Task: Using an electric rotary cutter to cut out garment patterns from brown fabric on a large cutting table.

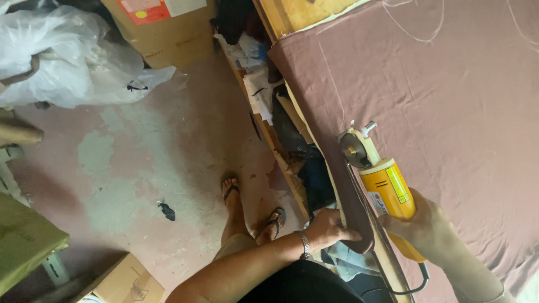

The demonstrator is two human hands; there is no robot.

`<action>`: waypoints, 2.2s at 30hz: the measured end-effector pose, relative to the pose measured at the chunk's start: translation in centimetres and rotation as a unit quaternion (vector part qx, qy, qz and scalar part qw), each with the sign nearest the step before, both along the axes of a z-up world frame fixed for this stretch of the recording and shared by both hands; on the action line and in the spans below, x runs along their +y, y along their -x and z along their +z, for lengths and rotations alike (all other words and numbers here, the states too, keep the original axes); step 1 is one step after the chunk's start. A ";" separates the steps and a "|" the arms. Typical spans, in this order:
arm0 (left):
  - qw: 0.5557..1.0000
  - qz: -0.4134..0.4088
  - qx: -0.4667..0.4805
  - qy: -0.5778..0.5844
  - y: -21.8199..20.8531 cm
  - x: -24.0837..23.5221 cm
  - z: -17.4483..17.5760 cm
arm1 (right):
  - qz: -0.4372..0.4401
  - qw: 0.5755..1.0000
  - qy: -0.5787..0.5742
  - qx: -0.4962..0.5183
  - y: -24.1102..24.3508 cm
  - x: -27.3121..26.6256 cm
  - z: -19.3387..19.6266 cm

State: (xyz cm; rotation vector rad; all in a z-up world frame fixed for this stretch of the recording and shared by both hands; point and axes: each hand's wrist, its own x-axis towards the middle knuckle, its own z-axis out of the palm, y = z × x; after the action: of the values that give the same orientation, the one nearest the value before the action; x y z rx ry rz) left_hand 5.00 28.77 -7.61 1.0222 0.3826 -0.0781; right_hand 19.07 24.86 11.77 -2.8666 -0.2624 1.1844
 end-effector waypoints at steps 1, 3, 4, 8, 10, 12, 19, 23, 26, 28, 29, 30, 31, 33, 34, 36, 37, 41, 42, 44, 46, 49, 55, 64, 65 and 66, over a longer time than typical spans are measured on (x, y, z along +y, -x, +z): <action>0.999 -0.020 0.027 0.042 0.2 0.9 0.8 | -0.001 1.000 -0.009 0.000 -0.2 0.0 -0.2; 0.994 -0.041 0.054 0.081 0.5 2.3 1.1 | -0.004 1.000 -0.022 -0.001 -0.4 0.2 -0.6; 0.986 0.032 0.000 0.166 0.6 2.8 0.6 | -0.010 1.000 -0.017 -0.005 -0.4 0.3 -0.7; 0.918 0.211 -0.094 0.323 -0.1 7.6 0.1 | -0.014 1.000 0.003 -0.007 0.0 0.8 -0.5; 0.931 0.230 -0.037 0.280 -1.0 9.7 -2.0 | -0.039 0.999 -0.015 0.002 0.4 1.2 -0.3; 0.938 0.248 0.026 0.239 -1.5 11.8 -2.7 | -0.064 0.998 -0.026 0.014 1.0 1.3 0.0; 0.975 0.207 0.027 0.070 -2.2 16.7 2.6 | -0.070 0.997 -0.003 0.025 1.8 -0.9 0.2; 0.980 0.169 0.099 -0.020 -2.5 17.0 3.5 | -0.099 0.993 0.010 0.056 2.5 -2.7 -0.2; 0.980 0.163 0.092 -0.058 -2.6 17.2 2.8 | -0.155 0.985 0.054 0.047 4.1 -0.2 1.6; 0.979 0.110 0.115 -0.130 -2.4 18.0 2.9 | -0.198 0.977 0.059 0.050 4.8 1.3 2.2; 0.968 0.062 0.137 -0.202 -2.0 18.5 2.9 | -0.234 0.969 0.063 0.055 5.4 2.0 2.4; 0.968 0.051 0.138 -0.202 -2.1 19.0 3.1 | -0.244 0.966 0.065 0.058 5.5 2.1 2.1; 0.962 0.016 0.138 -0.236 -2.0 19.6 3.3 | -0.250 0.965 0.057 0.061 5.9 2.1 1.8; 0.953 -0.032 0.131 -0.270 -2.4 20.9 3.7 | -0.271 0.959 0.048 0.062 6.6 2.2 1.3; 0.953 -0.039 0.105 -0.281 -2.7 21.6 3.7 | -0.266 0.963 0.029 0.044 7.1 2.1 1.1; 0.953 -0.060 0.079 -0.286 -2.7 22.1 3.4 | -0.275 0.961 0.016 0.027 8.4 1.7 0.2; 0.942 -0.065 0.042 -0.326 -3.2 22.4 3.0 | -0.287 0.957 -0.010 0.032 8.8 1.5 -0.6; 0.935 -0.111 0.006 -0.336 -4.0 23.9 2.9 | -0.357 0.933 -0.028 0.044 10.3 4.5 -0.6; 0.935 -0.119 0.002 -0.334 -4.1 23.9 2.4 | -0.365 0.929 -0.027 0.042 10.8 5.3 -0.4; 0.923 -0.158 0.007 -0.351 -4.2 24.0 1.5 | -0.370 0.929 0.030 0.019 11.4 7.0 0.0; 0.929 -0.170 -0.022 -0.327 -4.4 24.9 2.2 | -0.386 0.922 0.029 0.020 12.0 8.0 0.0; 0.928 -0.189 -0.059 -0.314 -4.9 25.7 2.3 | -0.402 0.915 0.037 0.018 12.3 9.2 -0.2; 0.925 -0.207 -0.075 -0.308 -5.3 26.3 2.8 | -0.452 0.890 0.050 0.015 12.1 12.2 0.7; 0.920 -0.224 -0.043 -0.317 -5.3 26.3 2.5 | -0.423 0.905 0.035 0.023 10.8 11.3 0.2; 0.920 -0.230 -0.032 -0.317 -5.3 26.3 2.7 | -0.420 0.907 0.031 0.030 10.6 11.2 0.2; 0.920 -0.228 -0.031 -0.316 -5.3 26.3 2.6 | -0.417 0.908 0.032 0.030 10.5 11.2 0.3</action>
State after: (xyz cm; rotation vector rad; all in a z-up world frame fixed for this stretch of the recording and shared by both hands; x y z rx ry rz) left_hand 10.25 55.08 -4.98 1.7410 0.0968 -0.3583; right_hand 8.61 36.05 12.08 -2.4777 0.9232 1.0664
